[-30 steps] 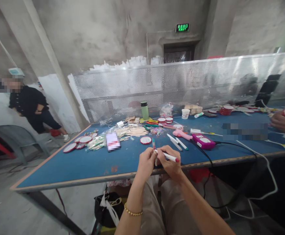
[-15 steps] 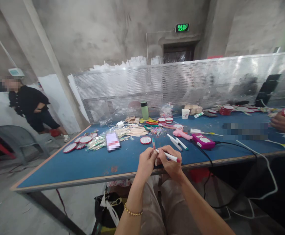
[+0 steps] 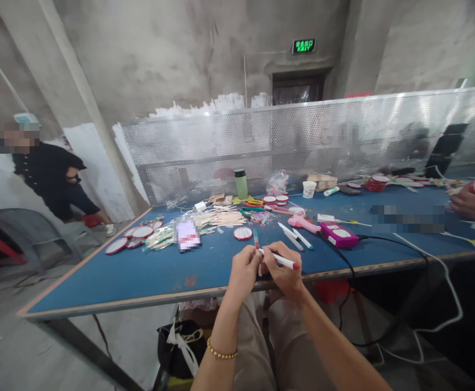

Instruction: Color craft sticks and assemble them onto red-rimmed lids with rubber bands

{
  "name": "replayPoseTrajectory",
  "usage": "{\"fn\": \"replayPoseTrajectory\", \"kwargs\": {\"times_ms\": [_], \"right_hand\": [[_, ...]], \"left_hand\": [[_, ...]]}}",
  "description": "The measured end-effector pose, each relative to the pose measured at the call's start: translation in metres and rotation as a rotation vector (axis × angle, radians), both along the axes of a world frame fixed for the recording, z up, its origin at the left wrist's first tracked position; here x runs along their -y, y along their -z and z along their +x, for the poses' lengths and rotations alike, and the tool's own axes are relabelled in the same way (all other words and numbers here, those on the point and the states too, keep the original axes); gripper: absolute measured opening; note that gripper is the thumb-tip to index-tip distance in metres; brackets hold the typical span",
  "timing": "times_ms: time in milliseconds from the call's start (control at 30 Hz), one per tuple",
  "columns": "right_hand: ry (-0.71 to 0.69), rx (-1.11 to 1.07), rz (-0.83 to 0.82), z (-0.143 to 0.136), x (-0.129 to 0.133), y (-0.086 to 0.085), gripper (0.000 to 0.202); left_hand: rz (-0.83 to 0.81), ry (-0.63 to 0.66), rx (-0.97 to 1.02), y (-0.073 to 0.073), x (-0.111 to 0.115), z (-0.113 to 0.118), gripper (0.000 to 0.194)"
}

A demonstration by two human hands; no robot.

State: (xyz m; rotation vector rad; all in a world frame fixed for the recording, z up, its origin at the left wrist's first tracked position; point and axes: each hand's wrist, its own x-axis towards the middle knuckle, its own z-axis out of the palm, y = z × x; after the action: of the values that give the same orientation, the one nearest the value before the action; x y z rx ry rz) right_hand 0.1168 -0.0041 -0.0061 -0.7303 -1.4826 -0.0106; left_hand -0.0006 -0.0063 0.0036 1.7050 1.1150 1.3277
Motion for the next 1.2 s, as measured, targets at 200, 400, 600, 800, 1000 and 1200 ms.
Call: {"fn": "replayPoseTrajectory", "kwargs": {"times_ms": [200, 400, 600, 800, 1000, 1200], "right_hand": [[0.042, -0.001, 0.024, 0.0006, 0.0017, -0.0018, 0.021], [0.026, 0.013, 0.020, -0.0005, 0.0004, -0.0014, 0.021], [0.016, 0.005, 0.006, -0.0011, 0.0011, -0.0007, 0.021], [-0.010, 0.037, 0.036, -0.0007, 0.0000, -0.0016, 0.020], [-0.025, 0.029, 0.024, -0.0011, -0.0009, -0.0008, 0.019], [0.036, -0.015, 0.056, -0.0004, -0.0007, 0.0004, 0.020]], "left_hand": [[0.001, -0.007, -0.021, 0.0001, -0.0006, -0.0006, 0.034], [0.007, 0.000, -0.018, 0.0002, -0.0004, -0.0003, 0.034], [0.014, -0.016, -0.032, 0.0032, -0.0022, -0.0010, 0.034], [0.002, 0.000, -0.014, 0.0047, -0.0031, -0.0008, 0.034], [0.020, -0.017, -0.046, 0.0042, -0.0032, -0.0014, 0.035], [0.001, 0.006, -0.022, 0.0021, -0.0016, -0.0011, 0.034]]}}
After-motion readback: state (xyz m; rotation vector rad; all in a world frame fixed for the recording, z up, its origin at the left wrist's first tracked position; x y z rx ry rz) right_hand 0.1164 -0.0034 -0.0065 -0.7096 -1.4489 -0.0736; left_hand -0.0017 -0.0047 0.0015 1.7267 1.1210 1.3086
